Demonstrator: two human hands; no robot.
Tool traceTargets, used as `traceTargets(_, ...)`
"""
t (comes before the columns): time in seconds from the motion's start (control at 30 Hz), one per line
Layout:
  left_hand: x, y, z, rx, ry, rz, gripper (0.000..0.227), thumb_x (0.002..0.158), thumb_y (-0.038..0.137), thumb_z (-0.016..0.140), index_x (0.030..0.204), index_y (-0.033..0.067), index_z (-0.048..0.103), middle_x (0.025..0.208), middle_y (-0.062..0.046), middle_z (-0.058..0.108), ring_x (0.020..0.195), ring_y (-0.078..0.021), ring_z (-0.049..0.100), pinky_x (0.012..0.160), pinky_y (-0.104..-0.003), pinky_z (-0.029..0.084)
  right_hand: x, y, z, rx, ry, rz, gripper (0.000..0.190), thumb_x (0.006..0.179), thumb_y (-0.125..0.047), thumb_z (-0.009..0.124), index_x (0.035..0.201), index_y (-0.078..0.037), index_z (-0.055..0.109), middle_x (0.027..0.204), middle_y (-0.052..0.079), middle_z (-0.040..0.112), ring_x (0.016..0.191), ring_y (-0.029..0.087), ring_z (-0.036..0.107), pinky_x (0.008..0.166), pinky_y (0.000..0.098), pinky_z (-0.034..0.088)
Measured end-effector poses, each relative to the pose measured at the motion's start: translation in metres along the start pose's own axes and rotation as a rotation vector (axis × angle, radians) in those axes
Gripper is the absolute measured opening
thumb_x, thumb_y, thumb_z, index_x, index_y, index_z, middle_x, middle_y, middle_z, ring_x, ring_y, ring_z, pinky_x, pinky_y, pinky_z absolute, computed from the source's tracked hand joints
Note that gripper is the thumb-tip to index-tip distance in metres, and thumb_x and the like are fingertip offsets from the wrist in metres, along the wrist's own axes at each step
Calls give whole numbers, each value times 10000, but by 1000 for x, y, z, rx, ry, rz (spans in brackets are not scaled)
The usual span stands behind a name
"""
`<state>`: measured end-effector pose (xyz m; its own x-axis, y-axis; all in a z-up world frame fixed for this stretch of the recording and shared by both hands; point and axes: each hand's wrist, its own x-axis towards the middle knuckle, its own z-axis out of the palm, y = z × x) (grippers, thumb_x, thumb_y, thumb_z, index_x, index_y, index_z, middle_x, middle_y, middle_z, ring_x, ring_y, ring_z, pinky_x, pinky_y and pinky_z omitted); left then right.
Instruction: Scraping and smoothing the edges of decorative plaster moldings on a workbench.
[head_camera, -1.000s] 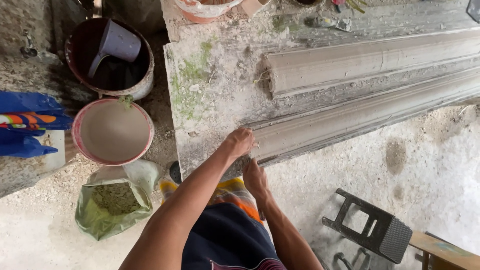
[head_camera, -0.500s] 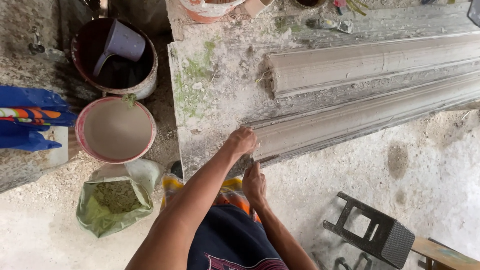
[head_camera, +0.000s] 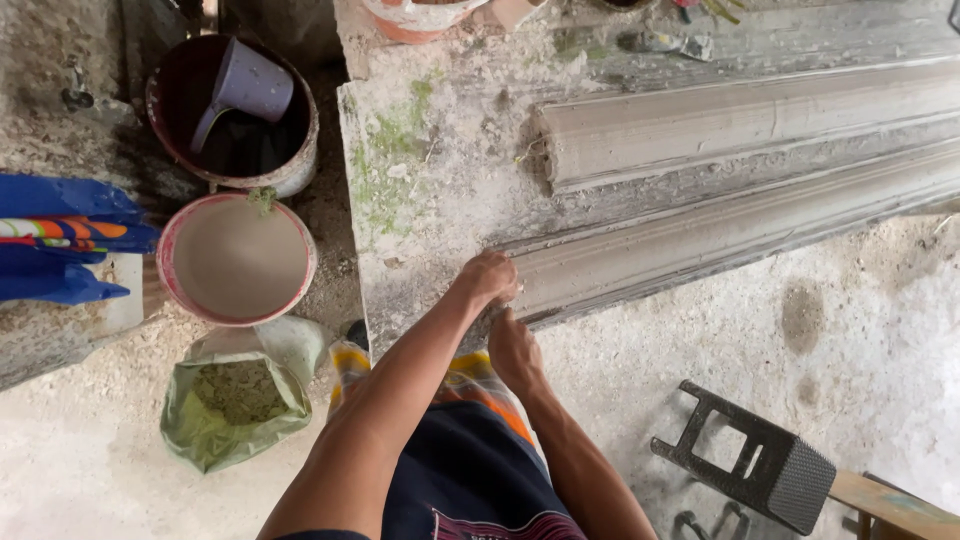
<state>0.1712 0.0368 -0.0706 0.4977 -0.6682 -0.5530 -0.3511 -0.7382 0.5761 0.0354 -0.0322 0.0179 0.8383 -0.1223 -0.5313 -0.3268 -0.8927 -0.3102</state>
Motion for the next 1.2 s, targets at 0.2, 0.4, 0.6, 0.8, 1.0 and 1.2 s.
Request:
traceTargets(0.2, -1, 0, -11, -66, 6, -54, 252, 1028, 111, 574, 796, 67, 661, 780, -72, 538, 643, -149, 443, 650, -325, 611, 6, 17, 11, -152, -45, 9, 313, 1014, -114, 421, 1249, 89, 461, 674, 196, 671, 480, 266, 626, 399, 435, 535)
traceTargets(0.4, -25, 12, -16, -58, 28, -37, 259, 1016, 151, 550, 810, 57, 676, 884, -85, 635, 772, -187, 553, 768, -337, 586, -14, 43, -3, 445, -26, -137, 321, 1107, -301, 501, 1057, 5, 584, 626, 162, 584, 537, 252, 535, 485, 435, 466)
traceTargets(0.6, -39, 17, -19, 87, 82, -21, 171, 975, 106, 595, 863, 22, 693, 1017, -152, 581, 899, -193, 556, 843, -352, 610, -48, 47, 8, 628, -98, 229, 319, 1052, -292, 483, 1192, -18, 400, 848, 200, 641, 615, 260, 613, 514, 445, 547)
traceTargets(0.8, -18, 7, -5, 215, 144, 46, 268, 988, 216, 593, 903, -13, 704, 1097, -258, 578, 1085, -289, 532, 1152, -520, 299, -78, 36, 11, 50, 85, -321, 600, 958, -227, 602, 1534, -154, 451, 954, 242, 629, 794, 362, 650, 717, 479, 574)
traceTargets(1.0, -41, 16, -18, 240, 29, 77, 407, 1082, 323, 489, 1008, -22, 692, 1002, -149, 623, 997, -244, 523, 1083, -443, 447, -90, 12, 2, -122, -104, 27, 512, 1059, -321, 527, 1550, -237, 406, 1000, 254, 599, 742, 415, 646, 664, 539, 537)
traceTargets(1.2, -51, 20, -19, -95, 42, -77, 421, 1063, 357, 522, 974, -8, 713, 1016, -125, 621, 953, -244, 591, 928, -396, 564, -75, 53, 37, -53, 171, -207, 421, 1031, -326, 537, 1434, -208, 560, 823, 235, 670, 666, 400, 671, 594, 542, 550)
